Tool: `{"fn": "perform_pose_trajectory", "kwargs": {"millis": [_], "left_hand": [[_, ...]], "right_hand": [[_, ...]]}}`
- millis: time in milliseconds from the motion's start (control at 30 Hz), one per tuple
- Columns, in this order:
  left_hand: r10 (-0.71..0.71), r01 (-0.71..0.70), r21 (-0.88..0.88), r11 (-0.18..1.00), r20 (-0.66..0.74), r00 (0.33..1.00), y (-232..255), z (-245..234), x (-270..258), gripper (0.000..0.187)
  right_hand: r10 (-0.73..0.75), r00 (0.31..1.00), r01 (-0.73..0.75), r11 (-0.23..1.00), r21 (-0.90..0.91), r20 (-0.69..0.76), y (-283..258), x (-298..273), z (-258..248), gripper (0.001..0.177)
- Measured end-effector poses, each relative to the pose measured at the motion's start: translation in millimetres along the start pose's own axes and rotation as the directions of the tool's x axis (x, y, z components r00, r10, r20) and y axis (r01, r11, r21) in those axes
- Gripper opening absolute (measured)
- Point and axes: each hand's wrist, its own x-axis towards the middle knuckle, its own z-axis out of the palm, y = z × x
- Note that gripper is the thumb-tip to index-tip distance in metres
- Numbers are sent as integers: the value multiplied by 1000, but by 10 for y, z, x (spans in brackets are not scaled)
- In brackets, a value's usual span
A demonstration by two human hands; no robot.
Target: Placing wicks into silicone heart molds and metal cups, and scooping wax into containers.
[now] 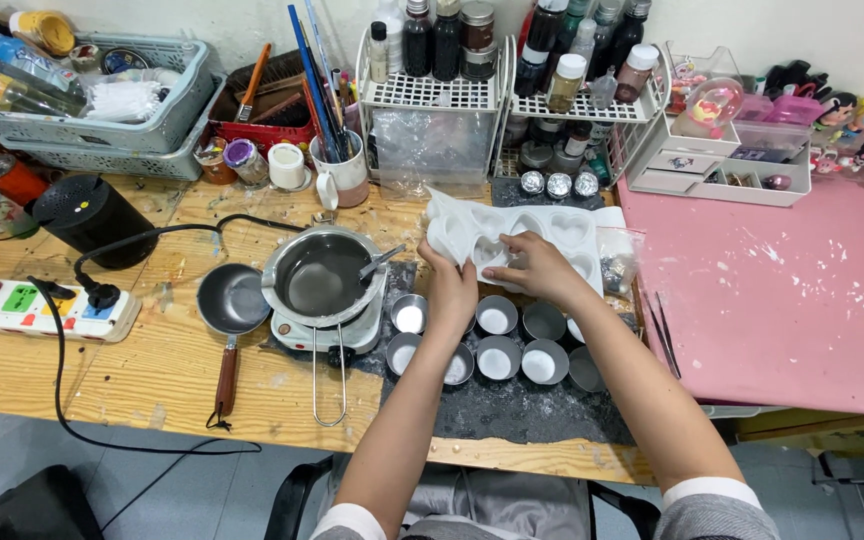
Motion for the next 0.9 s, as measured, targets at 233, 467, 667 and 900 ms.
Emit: {"fn": "perform_pose_trajectory", "kwargs": {"millis": [233,467,667,900], "left_hand": [[130,-144,-163,976,-91,987,-532,218,172,67],[-161,187,-392,901,98,982,-1013,475,298,52],[-149,129,-390,912,-21,989,-649,351,266,83],[114,-150,-415,897,-111,987,-216,270,156,79]], "right_hand": [[37,999,-37,998,46,-7,9,-11,-25,86],[31,996,-15,981,194,-80,-80,-73,-25,86],[8,995,4,993,120,-95,-105,-93,-1,92],[-2,993,25,979,203,-115,-26,-96,60,87]]}}
